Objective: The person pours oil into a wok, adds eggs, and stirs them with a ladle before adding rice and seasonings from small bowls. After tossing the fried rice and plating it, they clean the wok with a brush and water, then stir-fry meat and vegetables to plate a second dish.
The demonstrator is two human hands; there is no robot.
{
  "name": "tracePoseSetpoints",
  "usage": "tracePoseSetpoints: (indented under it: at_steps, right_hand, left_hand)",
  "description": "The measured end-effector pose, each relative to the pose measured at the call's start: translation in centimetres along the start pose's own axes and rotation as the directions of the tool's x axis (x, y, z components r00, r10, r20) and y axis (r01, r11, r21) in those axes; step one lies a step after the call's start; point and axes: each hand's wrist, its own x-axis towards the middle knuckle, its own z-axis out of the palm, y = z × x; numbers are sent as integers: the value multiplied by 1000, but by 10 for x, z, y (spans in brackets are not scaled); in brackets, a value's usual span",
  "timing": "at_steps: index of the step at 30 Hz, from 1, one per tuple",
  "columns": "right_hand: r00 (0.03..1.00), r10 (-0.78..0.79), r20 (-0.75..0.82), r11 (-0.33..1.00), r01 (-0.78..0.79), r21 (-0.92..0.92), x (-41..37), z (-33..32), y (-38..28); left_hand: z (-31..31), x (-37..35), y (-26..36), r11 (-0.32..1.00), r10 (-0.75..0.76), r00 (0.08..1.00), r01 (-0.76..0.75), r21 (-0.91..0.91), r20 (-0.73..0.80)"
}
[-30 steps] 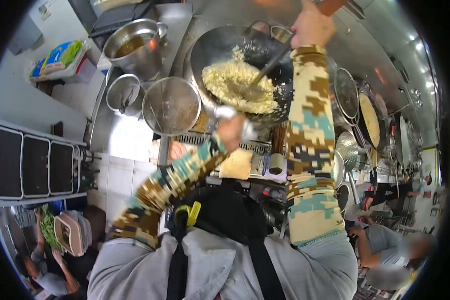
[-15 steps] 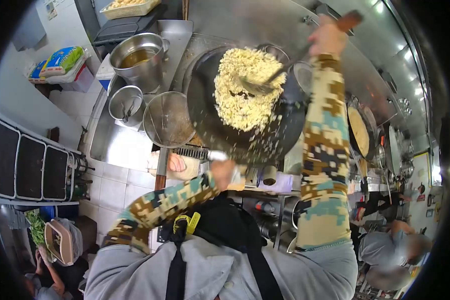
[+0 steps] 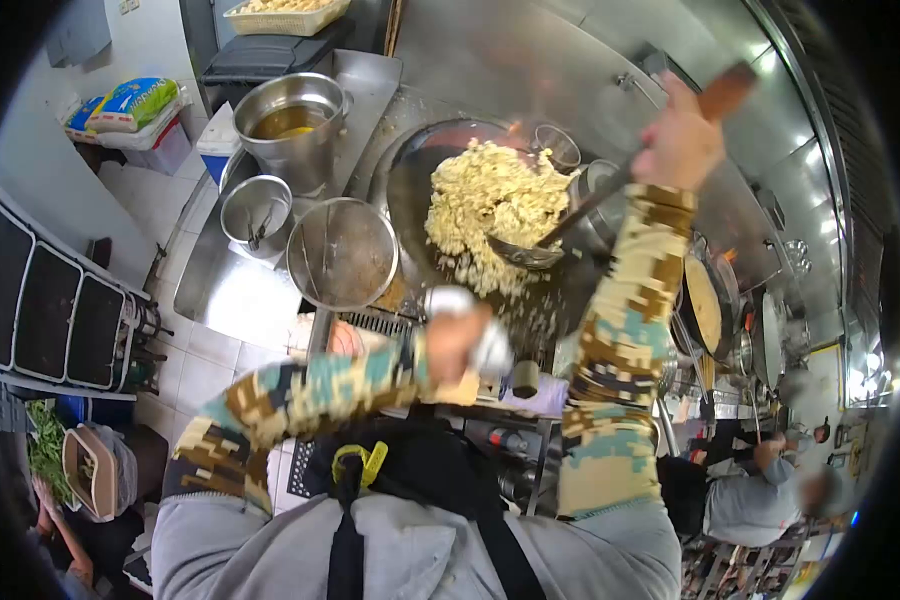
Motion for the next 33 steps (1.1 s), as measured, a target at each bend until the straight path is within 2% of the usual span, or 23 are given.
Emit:
tracePoseSetpoints:
  at_steps: [2,3,4,5,6,7,8,9,11,12,13,15,16,19,21,22,23,24,26,27,29,31,33]
  right_hand:
    - [991,-127,-26,973,120,-197,-30,17,47]
    - [998,62,-7,996,-63,-68,-60,22,47]
    - [982,137,128,989,-128,-78,-74,5,51]
    - [930,118,347,926,24,-378,-83,-18,42]
    - [838,266,475,938,-111,-329,-105,-37,46]
    - [616,260,744,872,181,-454,-128,-69,36]
    - [267,213,940,769,548,-330,-152,-101,26]
    - [-71,144,987,708,704,-53,-176,-132,16]
    - [56,355,933,553,792,-258,-230,-174,11]
    - [103,432,896,507,794,-336,-244,-200,21]
    - [177,443,879,623,644,-444,-249,-216,35]
    - [305,495,814,773,274,-573,-253,-244,47]
    - [327,596,734,682,277,-677,-250,-235,37]
    - [622,522,584,486,346,-803,-270,-229,80]
    - [720,603,343,227,258,-939,-269,-221,113]
    - [753,622,214,90,203,-975,-270,-222,131]
    - [782,579,231,152,174,-973,-268,-241,152]
    - [759,600,253,251,122,-960,-265,-253,139]
    - [685,638,352,358,140,-923,-241,-266,72]
    - [629,658,414,373,205,-905,-230,-278,32]
    - [516,524,677,514,442,-735,-205,-307,-36]
    - [351,676,648,458,490,-742,-171,-310,-67]
    - [377,727,574,180,702,-689,-157,-259,-48]
  left_hand:
    - [5,23,40,990,-126,965,136,-28,232]
    - [2,38,28,995,-41,985,55,-78,165]
    - [-1,53,16,991,43,994,-31,-129,96]
    - [-2,58,8,976,127,992,-121,-180,25]
    - [-12,49,-12,946,195,969,-146,-288,150]
    - [-23,61,-34,931,220,960,-154,-332,173]
    - [-28,60,-37,955,249,958,-219,-199,144]
    - [-30,39,-32,918,355,925,-318,-236,134]
    - [-29,76,-18,929,366,930,-361,-85,46]
    - [-24,96,6,952,271,958,-251,176,-96]
    - [-20,116,30,919,167,957,-65,389,-235]
    - [-17,158,36,937,344,936,-348,36,75]
    - [-6,134,57,967,173,964,-127,-221,202]
    - [0,183,71,975,-49,899,138,-173,435]
    - [4,170,75,971,-93,893,179,-159,440]
    - [9,160,65,970,44,928,48,-237,370]
    - [10,153,53,949,177,942,-86,-304,285]
    - [5,168,43,927,276,916,-174,-332,292]
    - [5,147,41,965,-137,978,167,-202,156]
    - [5,146,22,990,110,994,-109,-94,8]
    - [-9,95,17,926,244,965,-201,-319,100]
    - [2,-12,79,956,-1,946,95,-276,323]
    - [-11,46,76,990,102,888,-46,-135,448]
